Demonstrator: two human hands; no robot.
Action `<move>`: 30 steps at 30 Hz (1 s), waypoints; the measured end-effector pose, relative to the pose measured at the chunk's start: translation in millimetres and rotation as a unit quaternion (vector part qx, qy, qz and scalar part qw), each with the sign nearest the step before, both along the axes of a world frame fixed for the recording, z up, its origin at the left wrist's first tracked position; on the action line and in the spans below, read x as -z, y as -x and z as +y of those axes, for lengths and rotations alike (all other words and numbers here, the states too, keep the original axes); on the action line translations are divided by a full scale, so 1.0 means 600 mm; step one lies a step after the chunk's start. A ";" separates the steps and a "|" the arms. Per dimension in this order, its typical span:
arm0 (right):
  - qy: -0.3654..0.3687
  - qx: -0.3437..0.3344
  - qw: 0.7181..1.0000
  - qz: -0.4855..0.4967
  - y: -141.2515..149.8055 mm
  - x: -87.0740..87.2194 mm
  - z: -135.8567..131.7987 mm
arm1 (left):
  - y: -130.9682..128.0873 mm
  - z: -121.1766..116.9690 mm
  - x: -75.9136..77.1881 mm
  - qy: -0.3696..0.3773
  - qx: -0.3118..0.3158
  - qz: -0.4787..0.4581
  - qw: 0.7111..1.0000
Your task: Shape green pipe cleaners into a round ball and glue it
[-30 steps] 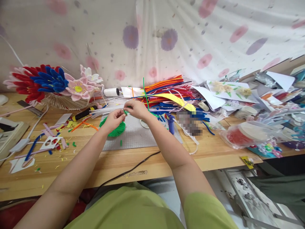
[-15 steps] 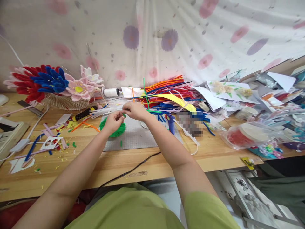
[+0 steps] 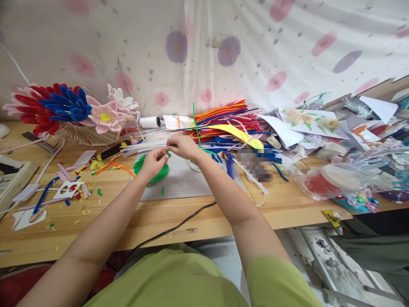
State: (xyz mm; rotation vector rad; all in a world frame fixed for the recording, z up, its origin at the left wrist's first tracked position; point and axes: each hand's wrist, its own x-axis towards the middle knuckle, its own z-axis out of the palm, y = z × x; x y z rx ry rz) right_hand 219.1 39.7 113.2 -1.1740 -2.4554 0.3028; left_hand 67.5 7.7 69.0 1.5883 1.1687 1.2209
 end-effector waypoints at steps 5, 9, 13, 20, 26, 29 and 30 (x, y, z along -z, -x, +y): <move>0.011 0.008 0.999 -0.045 0.004 0.018 -0.021 | -0.003 0.000 0.007 0.091 -0.031 -0.139 0.986; -0.018 -0.033 0.997 -0.073 0.007 -0.003 -0.037 | -0.003 0.010 0.018 0.024 -0.069 -0.053 0.996; -0.023 -0.021 0.999 -0.029 0.002 -0.008 -0.008 | -0.002 0.012 0.010 -0.033 -0.042 0.061 0.997; 0.083 -0.018 0.996 0.008 0.002 0.035 -0.006 | 0.001 0.006 0.008 0.094 -0.021 -0.106 0.990; -0.013 -0.024 0.996 -0.086 0.007 -0.004 -0.023 | 0.003 0.013 0.020 0.018 -0.047 0.026 0.998; 0.007 -0.016 0.999 -0.033 0.001 -0.008 -0.003 | 0.004 0.012 0.011 0.000 0.009 0.025 1.000; 0.027 -0.015 0.999 -0.012 -0.001 -0.004 0.002 | 0.004 0.009 0.007 0.012 0.027 -0.004 1.000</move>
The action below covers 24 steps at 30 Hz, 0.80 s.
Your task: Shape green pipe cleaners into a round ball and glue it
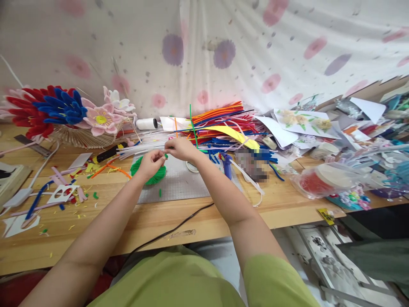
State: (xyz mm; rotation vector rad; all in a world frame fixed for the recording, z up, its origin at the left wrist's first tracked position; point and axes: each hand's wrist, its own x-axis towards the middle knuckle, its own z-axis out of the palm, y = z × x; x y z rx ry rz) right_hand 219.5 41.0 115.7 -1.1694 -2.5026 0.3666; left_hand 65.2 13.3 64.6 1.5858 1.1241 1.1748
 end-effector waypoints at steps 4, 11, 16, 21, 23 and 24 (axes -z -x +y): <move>0.063 -0.006 0.998 0.025 0.000 0.018 -0.005 | -0.004 -0.009 -0.007 0.090 -0.016 -0.119 0.989; -0.042 0.000 0.993 -0.113 0.012 -0.009 -0.040 | -0.010 0.001 0.016 0.047 -0.087 0.016 0.995; 0.003 -0.005 0.999 -0.043 0.001 -0.016 -0.009 | -0.003 -0.002 0.008 0.010 -0.007 0.036 0.999; 0.128 -0.026 0.991 0.031 -0.010 0.009 -0.008 | -0.008 -0.017 -0.010 0.084 -0.006 -0.107 0.991; 0.094 -0.017 0.995 0.005 -0.008 0.011 -0.023 | -0.012 -0.017 -0.009 0.109 -0.039 -0.134 0.984; 0.063 -0.011 0.998 -0.019 -0.005 0.009 -0.031 | -0.014 -0.015 -0.007 0.113 -0.055 -0.136 0.983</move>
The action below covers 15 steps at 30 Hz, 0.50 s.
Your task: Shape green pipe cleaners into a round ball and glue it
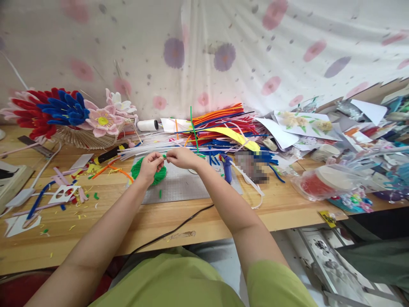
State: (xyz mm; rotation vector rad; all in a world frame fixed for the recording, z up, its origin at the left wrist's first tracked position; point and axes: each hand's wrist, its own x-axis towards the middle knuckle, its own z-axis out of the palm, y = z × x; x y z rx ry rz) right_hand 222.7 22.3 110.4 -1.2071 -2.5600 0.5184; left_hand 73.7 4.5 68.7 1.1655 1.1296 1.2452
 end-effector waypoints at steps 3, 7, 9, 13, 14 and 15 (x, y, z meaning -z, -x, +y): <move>-0.089 -0.002 0.994 -0.063 0.007 -0.016 -0.017 | -0.004 0.011 0.012 -0.021 -0.025 0.053 0.998; -0.122 -0.002 0.990 -0.069 0.006 -0.033 -0.001 | -0.004 0.019 0.020 -0.090 0.003 0.173 0.981; -0.102 0.009 0.994 -0.047 -0.001 -0.027 0.018 | -0.003 0.016 0.016 -0.097 0.042 0.175 0.979; 0.004 0.010 0.999 0.033 -0.017 0.007 0.041 | -0.004 0.003 0.004 -0.040 0.080 0.050 0.995; 0.033 0.005 0.998 0.046 -0.019 0.015 0.040 | -0.005 0.001 0.002 -0.021 0.073 0.018 0.997; 0.052 0.004 0.997 0.056 -0.019 0.023 0.037 | -0.006 -0.001 0.002 -0.005 0.062 -0.008 0.998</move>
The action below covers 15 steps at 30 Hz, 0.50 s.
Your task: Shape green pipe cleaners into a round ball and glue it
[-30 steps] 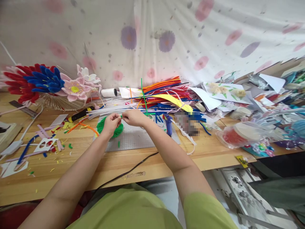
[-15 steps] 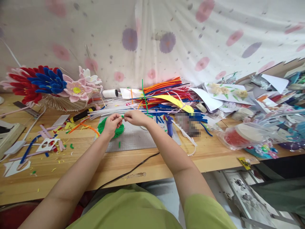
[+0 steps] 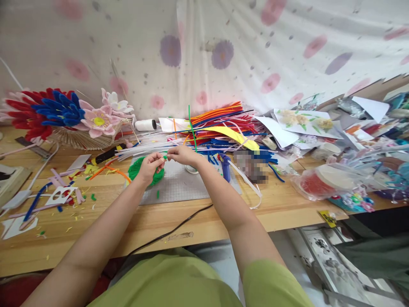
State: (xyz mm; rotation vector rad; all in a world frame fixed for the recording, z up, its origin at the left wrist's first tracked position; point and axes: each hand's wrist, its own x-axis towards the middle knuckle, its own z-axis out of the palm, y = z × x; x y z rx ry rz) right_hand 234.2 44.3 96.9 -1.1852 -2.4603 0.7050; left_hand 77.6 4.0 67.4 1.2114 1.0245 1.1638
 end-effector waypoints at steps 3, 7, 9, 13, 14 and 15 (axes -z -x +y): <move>-0.012 0.005 1.000 0.002 0.004 0.006 -0.020 | -0.006 0.002 0.004 0.042 -0.040 -0.051 0.997; -0.108 0.023 0.993 -0.049 0.016 -0.013 -0.042 | -0.013 0.016 0.014 0.040 -0.087 -0.041 0.995; -0.141 0.016 0.987 -0.077 0.021 -0.026 -0.043 | -0.014 0.023 0.020 0.004 -0.096 0.004 0.995; -0.155 0.010 0.983 -0.100 0.019 -0.043 -0.019 | -0.009 0.029 0.026 -0.088 -0.053 0.124 0.987; -0.142 0.013 0.986 -0.090 0.017 -0.043 -0.011 | -0.007 0.028 0.025 -0.099 -0.032 0.132 0.986; -0.121 0.016 0.990 -0.073 0.014 -0.041 -0.002 | -0.006 0.026 0.023 -0.099 -0.014 0.125 0.987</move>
